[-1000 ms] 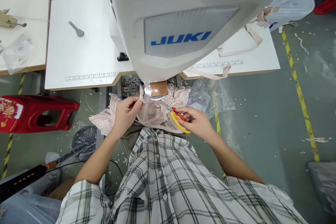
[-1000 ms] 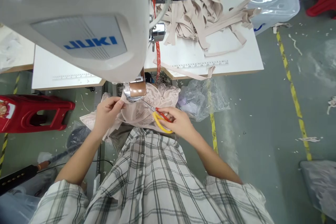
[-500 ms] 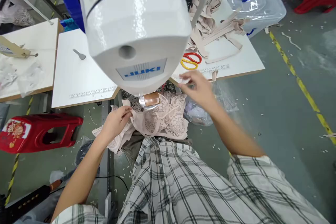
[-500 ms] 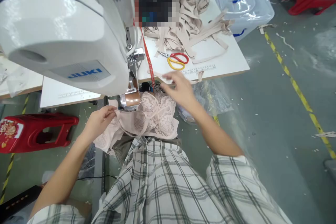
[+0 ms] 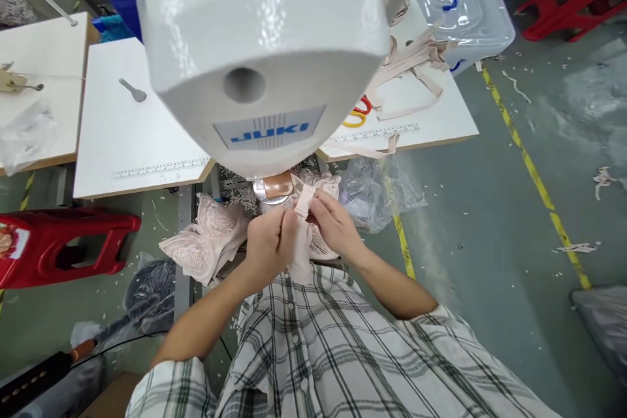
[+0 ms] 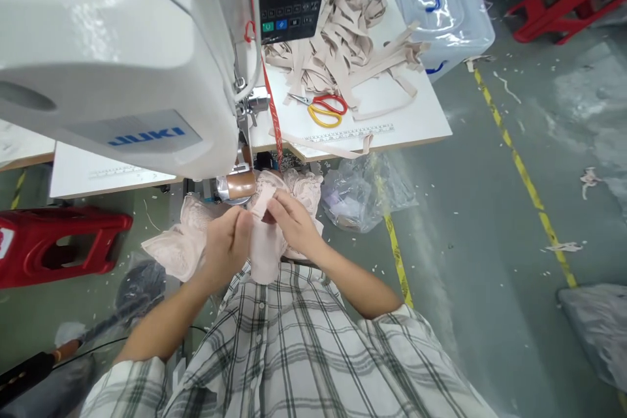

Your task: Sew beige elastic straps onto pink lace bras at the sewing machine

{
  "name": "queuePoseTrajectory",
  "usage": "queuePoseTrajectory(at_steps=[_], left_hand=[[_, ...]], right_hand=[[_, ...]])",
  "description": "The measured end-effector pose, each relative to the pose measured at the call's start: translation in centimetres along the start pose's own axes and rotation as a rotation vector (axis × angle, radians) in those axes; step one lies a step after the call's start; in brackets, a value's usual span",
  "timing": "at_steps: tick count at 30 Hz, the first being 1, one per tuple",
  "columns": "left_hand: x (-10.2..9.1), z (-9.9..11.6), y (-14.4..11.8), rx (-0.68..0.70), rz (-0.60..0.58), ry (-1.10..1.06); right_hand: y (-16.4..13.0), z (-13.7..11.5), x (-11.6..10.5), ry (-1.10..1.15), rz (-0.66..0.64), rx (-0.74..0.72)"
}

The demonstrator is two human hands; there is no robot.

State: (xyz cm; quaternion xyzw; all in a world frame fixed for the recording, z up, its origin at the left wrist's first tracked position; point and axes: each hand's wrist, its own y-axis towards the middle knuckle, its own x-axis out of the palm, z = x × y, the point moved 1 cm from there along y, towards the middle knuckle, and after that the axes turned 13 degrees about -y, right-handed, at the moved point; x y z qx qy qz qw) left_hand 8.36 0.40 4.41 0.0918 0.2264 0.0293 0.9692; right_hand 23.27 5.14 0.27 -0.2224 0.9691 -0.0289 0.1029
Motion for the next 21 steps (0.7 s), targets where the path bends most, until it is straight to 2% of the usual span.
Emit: queuePoseTrajectory(at_steps=[2,4,7,12,16,21], left_hand=[[0.2,0.1,0.3,-0.138,0.085,-0.095],[0.1,-0.4,0.3,-0.179,0.14,-0.062],[-0.5,-1.6,0.0,-0.103,0.172,0.166],[-1.4,-2.8,0.3,0.121,0.085,0.504],[-1.9,-2.7,1.3,0.117,0.086,0.588],[-2.3,-2.3,2.0,0.105,0.077,0.639]], right_hand=[[1.3,-0.9,-0.2,-0.017,0.092,0.015],[2.7,-1.6,-0.4,-0.041,0.127,0.0],[5.0,-2.3,-1.2,-0.127,0.154,-0.031],[8.4,-3.1,-2.4,-0.358,0.089,-0.151],[10.3,-3.4,-2.6,-0.56,0.061,-0.269],[11.2,-3.5,-2.5,-0.682,0.02,-0.273]])
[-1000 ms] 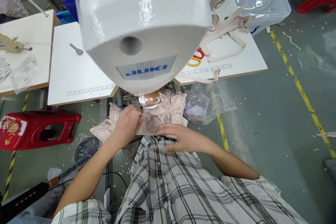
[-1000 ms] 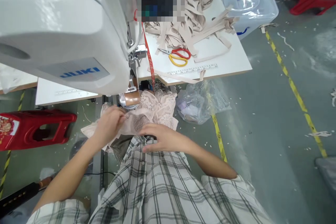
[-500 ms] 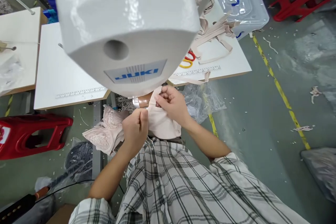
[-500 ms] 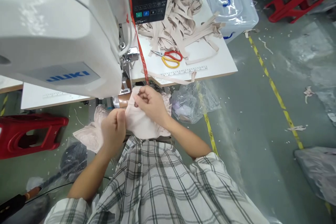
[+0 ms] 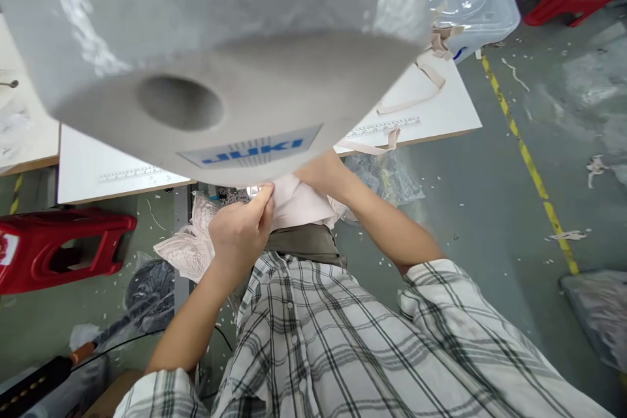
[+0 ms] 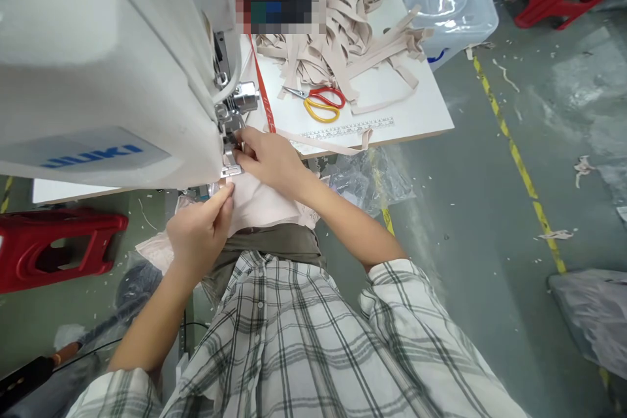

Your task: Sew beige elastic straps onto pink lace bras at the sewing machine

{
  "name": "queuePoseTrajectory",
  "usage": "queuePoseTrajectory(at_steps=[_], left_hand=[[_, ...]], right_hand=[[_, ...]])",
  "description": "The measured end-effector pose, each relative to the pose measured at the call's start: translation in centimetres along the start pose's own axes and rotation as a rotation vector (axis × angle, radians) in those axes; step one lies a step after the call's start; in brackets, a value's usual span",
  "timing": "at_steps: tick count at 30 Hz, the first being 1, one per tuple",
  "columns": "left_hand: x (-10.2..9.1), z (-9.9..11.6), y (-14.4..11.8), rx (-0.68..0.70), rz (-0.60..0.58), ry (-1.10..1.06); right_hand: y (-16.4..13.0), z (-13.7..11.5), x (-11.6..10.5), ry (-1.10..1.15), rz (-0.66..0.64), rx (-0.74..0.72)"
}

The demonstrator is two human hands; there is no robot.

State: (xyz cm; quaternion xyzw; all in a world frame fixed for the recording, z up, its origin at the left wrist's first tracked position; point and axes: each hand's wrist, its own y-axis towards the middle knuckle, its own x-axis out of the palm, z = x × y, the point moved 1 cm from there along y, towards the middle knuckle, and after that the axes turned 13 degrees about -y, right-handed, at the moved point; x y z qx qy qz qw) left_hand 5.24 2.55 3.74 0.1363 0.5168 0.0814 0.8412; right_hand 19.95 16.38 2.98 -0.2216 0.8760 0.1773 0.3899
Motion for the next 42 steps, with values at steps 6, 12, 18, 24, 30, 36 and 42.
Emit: queuePoseTrajectory(at_steps=[6,12,18,24,30,36,42], left_hand=[[0.0,-0.2,0.0,0.032,0.02,0.028],[0.0,-0.2,0.2,0.041,0.015,0.07],[-0.1,-0.2,0.2,0.117,0.035,0.076],[-0.5,-1.3,0.2,0.126,0.044,0.112],[-1.0,-1.8,-0.1,0.107,0.035,0.045],[-1.1,-2.0,-0.2,0.022,0.056,-0.003],[-0.9,-1.7,0.1,-0.007,0.035,-0.073]], right_hand=[[0.3,-0.1,-0.2,-0.033,-0.013,0.002],[0.2,0.2,0.0,-0.009,-0.013,-0.007],[0.3,0.4,-0.3,0.005,0.023,-0.012],[0.2,0.0,-1.0,0.064,-0.003,0.027],[-0.1,0.0,-0.5,0.123,0.033,0.062],[-0.1,-0.1,-0.3,0.1,0.041,0.064],[-0.4,0.2,0.0,0.136,0.074,0.023]])
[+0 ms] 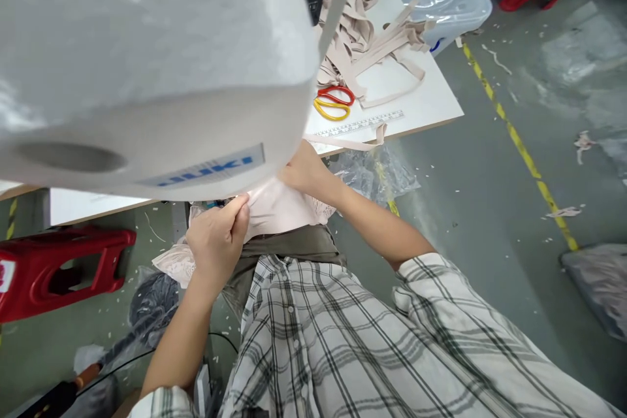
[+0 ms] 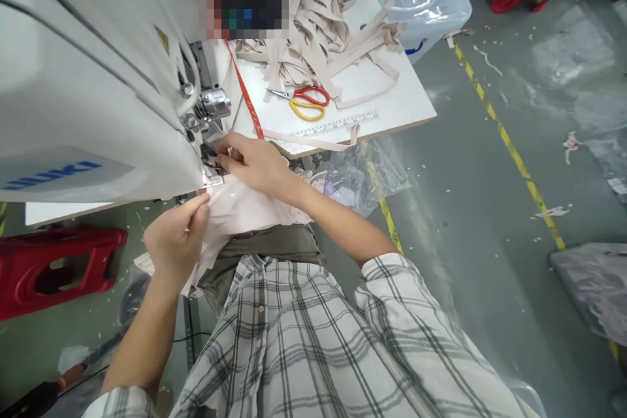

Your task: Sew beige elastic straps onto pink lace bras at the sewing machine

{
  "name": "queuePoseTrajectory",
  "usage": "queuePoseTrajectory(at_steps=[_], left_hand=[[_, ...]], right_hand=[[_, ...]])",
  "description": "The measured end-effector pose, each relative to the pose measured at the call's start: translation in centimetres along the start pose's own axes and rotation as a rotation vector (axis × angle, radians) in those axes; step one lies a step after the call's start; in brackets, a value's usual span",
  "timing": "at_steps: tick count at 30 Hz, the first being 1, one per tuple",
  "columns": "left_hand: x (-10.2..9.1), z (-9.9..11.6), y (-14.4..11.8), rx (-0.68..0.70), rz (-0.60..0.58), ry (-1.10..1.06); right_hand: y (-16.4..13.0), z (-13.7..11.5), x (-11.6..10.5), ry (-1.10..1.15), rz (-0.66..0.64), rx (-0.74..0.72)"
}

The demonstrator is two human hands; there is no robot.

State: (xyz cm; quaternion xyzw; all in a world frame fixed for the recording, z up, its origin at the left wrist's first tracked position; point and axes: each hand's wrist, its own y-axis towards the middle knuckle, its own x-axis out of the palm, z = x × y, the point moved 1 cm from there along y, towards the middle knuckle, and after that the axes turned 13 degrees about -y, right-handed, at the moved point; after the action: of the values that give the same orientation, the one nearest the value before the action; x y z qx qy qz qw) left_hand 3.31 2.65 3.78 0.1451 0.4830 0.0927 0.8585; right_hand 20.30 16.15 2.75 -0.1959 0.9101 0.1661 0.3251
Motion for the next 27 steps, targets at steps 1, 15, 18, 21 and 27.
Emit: queuePoseTrajectory(at_steps=[1,15,18,21,27], left_hand=[[0.0,0.0,0.0,0.007,0.001,-0.004],[0.3,0.2,0.0,0.109,0.044,-0.002],[0.3,0.0,-0.1,0.102,0.065,-0.034],[0.4,-0.2,-0.2,0.078,0.063,-0.071],[-0.2,-0.2,-0.2,0.052,0.024,-0.076]], right_hand=[[0.0,0.1,0.1,0.0,0.012,-0.008],[-0.5,0.6,0.3,0.034,0.012,0.008],[-0.6,0.6,0.2,0.075,0.02,0.025],[-0.8,0.8,0.5,0.139,0.03,0.072],[-3.4,1.5,3.1,0.737,-0.048,0.379]])
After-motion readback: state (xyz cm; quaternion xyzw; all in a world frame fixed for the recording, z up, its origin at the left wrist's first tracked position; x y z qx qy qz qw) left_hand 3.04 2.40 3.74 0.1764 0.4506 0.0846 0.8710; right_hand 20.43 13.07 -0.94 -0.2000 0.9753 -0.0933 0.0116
